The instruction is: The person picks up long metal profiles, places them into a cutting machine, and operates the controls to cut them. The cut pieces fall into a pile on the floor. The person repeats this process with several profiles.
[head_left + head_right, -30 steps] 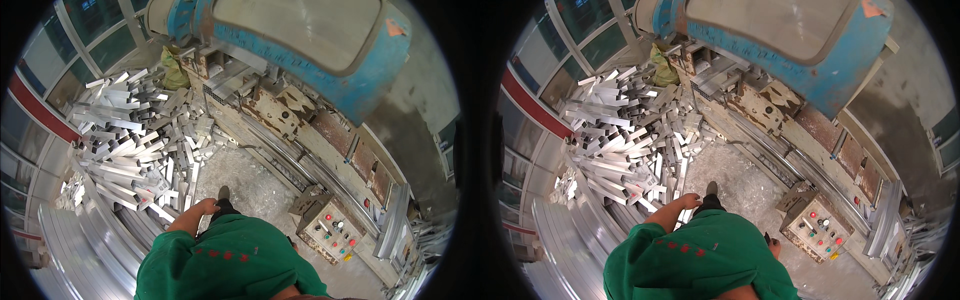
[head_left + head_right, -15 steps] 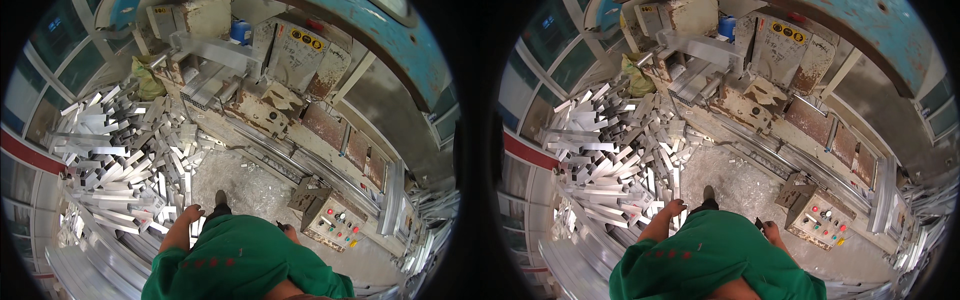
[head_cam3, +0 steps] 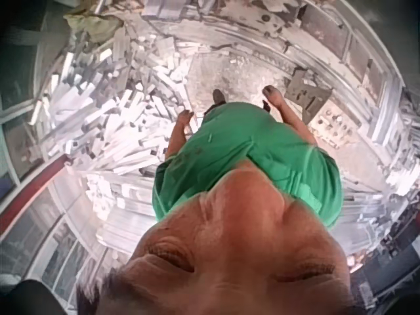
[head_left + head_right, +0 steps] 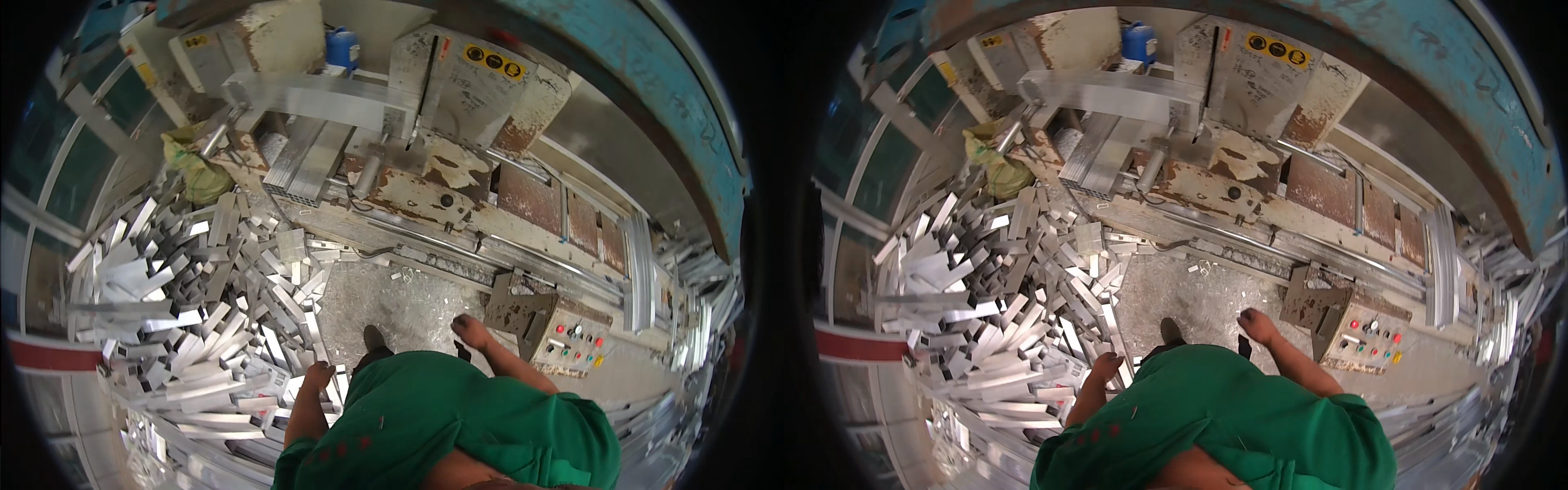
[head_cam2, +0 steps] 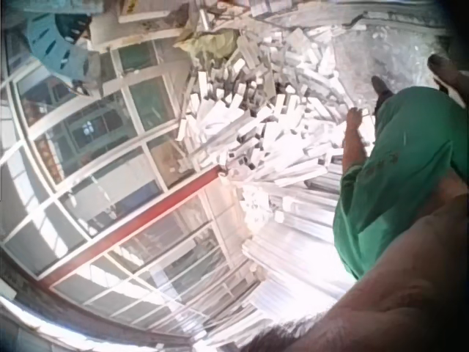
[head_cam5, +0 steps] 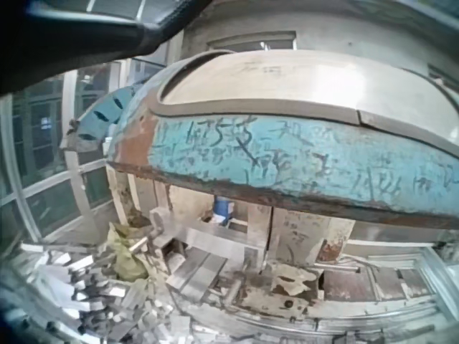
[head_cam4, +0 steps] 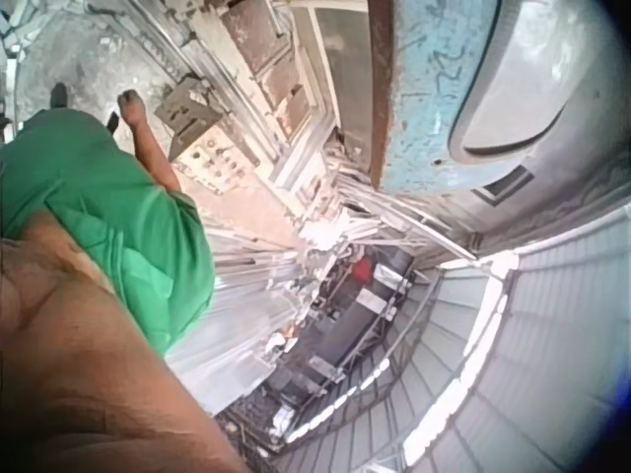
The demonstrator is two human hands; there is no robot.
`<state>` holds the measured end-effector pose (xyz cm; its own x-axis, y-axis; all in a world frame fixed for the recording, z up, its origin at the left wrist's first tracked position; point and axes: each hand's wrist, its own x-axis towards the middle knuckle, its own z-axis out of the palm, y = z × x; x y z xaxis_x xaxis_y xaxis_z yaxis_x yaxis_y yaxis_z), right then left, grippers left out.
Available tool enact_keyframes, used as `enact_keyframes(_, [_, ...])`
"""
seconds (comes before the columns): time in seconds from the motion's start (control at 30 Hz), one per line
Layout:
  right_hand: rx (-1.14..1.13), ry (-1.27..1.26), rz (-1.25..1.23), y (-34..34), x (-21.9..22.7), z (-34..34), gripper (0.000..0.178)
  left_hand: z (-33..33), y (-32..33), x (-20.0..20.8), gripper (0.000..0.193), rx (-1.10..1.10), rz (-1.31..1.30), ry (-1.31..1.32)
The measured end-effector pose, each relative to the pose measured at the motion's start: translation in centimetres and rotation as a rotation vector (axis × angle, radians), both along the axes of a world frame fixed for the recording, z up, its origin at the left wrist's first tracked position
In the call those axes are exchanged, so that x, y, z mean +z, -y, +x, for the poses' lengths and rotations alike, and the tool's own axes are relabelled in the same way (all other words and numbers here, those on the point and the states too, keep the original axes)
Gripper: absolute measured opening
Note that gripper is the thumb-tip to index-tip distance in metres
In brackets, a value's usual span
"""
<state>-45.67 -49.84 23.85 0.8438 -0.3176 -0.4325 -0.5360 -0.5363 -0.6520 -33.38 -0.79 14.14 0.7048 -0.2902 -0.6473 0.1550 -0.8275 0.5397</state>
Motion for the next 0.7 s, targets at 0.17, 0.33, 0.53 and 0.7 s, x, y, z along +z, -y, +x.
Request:
enact_keyframes(0.17, [-0.107, 0.202, -0.097, 1.5, 5.4, 6.4, 0.032, 2.3, -2.0, -1.9, 0.055, -0.007, -0.027, -0.077])
enact_keyframes(0.33, [-0.220, 0.335, -0.204, 6.8, 9.7, 13.3, 0.031, 3.4, 0.2, 1.8, 0.055, 0.081, -0.085, 0.032])
enact_keyframes(0.53, [-0.279, 0.529, -0.421, 14.7, 10.6, 24.8, 0.037, 1.1, -0.7, 3.2, 0.054, 0.143, -0.048, 0.076])
enact_keyframes(0.7, [-0.147, 0.591, -0.553, 18.8, 10.0, 32.5, 0.051, -5.4, -1.2, 3.5, 0.044, 0.563, -0.044, 0.138])
